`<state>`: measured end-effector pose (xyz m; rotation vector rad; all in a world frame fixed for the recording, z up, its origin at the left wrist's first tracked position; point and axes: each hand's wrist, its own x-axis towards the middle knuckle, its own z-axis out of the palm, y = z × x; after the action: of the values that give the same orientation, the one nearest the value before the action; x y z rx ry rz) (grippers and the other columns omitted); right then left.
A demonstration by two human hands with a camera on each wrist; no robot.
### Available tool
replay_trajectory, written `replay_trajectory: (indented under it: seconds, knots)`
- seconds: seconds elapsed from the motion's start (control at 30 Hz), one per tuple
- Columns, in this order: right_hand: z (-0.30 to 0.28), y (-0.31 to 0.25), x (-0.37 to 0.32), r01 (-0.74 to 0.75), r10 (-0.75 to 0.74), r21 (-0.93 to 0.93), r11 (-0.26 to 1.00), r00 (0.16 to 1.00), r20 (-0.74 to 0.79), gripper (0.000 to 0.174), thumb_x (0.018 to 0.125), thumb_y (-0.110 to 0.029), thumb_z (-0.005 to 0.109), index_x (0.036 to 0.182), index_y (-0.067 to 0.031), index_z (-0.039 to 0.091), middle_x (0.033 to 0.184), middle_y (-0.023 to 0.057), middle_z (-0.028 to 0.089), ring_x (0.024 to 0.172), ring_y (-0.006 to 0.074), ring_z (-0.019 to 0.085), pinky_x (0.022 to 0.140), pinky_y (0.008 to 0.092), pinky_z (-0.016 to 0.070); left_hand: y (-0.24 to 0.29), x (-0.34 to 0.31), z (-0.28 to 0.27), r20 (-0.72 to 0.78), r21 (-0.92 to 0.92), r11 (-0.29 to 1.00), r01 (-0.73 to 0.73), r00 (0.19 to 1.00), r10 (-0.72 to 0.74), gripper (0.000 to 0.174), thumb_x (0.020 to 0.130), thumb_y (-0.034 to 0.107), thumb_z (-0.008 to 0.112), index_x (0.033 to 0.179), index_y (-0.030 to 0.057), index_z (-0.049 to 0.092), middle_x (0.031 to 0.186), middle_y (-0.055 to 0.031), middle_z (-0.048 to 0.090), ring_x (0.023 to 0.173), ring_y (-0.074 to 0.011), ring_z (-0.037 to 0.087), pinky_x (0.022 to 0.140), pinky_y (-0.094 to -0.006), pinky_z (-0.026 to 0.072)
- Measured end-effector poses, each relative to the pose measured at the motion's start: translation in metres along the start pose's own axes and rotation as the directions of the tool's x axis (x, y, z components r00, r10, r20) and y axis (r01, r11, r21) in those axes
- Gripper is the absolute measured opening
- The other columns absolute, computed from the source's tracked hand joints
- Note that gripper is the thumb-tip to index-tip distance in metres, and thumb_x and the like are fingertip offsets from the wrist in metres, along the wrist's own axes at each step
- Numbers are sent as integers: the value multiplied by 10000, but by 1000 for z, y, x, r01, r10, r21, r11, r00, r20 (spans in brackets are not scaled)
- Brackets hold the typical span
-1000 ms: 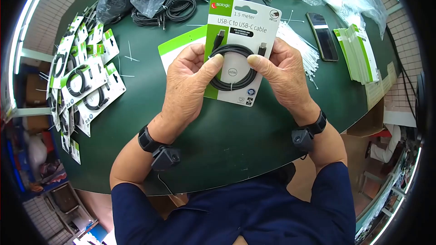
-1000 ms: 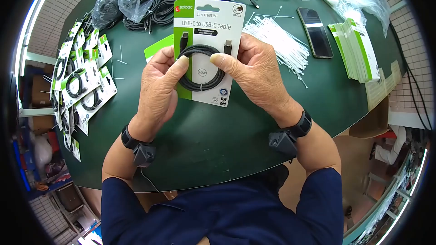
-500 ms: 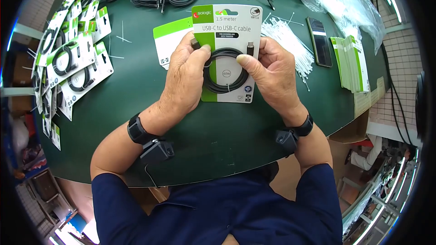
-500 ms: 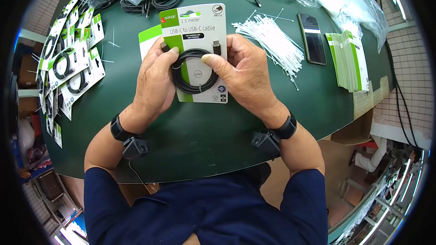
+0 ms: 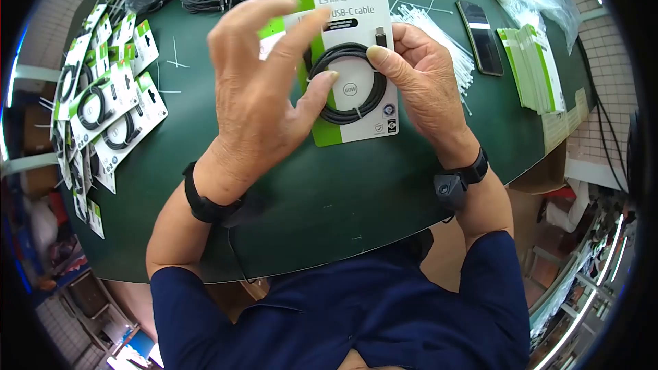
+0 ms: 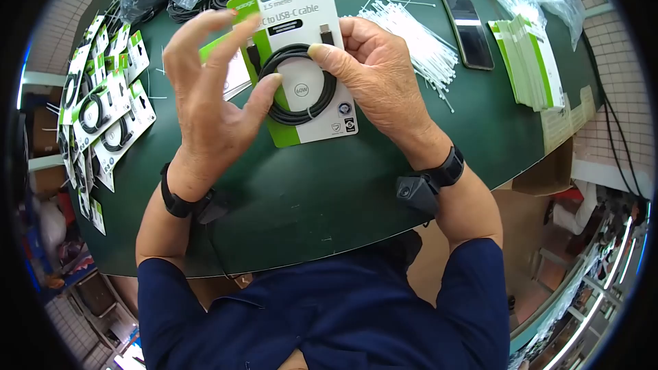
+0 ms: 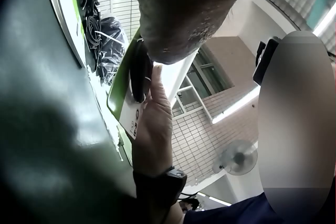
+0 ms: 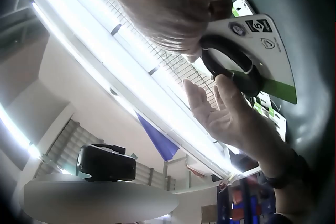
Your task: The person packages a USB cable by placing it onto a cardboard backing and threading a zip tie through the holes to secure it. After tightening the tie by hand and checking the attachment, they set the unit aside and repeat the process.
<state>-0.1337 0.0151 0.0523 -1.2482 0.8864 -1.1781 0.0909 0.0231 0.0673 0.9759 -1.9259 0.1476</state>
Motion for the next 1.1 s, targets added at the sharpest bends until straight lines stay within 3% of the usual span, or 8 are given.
replay_trajectory:
  seconds: [0.13,0.23,0.5,0.67,0.8,0.9,1.1]
  knots:
    - [4,-2,-4,-49,56,-97,994,996,70,344,1032,-183,695,1274,58,652,1124,88,738,997,109,675,907,266,556,6,3,2,199,4,994,-114,974,111,464,719,35,822,1171,61,723,1109,-95,608,1036,-322,600,894,-397,521]
    - [8,-5,-7,-40,58,-166,985,993,106,333,1048,-201,670,1273,45,669,1123,78,733,996,100,662,896,263,555,-3,-5,15,90,-23,982,-186,978,187,368,712,19,809,1070,53,735,1022,-64,629,984,-301,609,854,-402,531]
    - [10,-1,-7,-30,52,-205,978,993,101,344,1054,-211,662,1283,45,671,1126,80,735,992,104,665,891,270,561,-6,-7,21,55,71,965,-251,967,248,308,708,32,789,1009,50,725,970,-56,635,924,-279,616,828,-390,537]
    - [11,-5,-8,3,19,-247,969,996,86,343,1047,-201,673,1289,42,670,1140,86,736,995,111,674,892,275,570,-10,-4,25,-34,6,968,-252,967,252,272,723,61,765,991,46,718,967,-58,635,921,-276,617,817,-389,531]
    - [13,-10,-9,-43,75,-259,965,990,116,337,1037,-176,686,1296,40,666,1159,95,733,1005,120,681,898,281,577,-5,-7,18,66,-68,981,-182,980,186,237,744,66,742,978,46,713,968,-61,635,941,-275,617,826,-400,528]
    - [17,-5,-7,-18,46,-225,974,992,120,328,1030,-154,694,1292,42,667,1162,96,732,1006,125,683,900,284,578,-5,-11,20,100,31,981,-191,977,187,271,768,70,725,1037,47,708,986,-64,633,953,-277,613,858,-419,517]
    - [16,-2,-4,-29,58,-238,971,992,116,318,1032,-151,692,1284,43,670,1174,97,731,1020,125,680,920,288,572,-13,-14,20,74,-18,981,-194,978,194,378,760,45,731,1134,51,679,1042,-67,638,996,-296,613,911,-439,501]
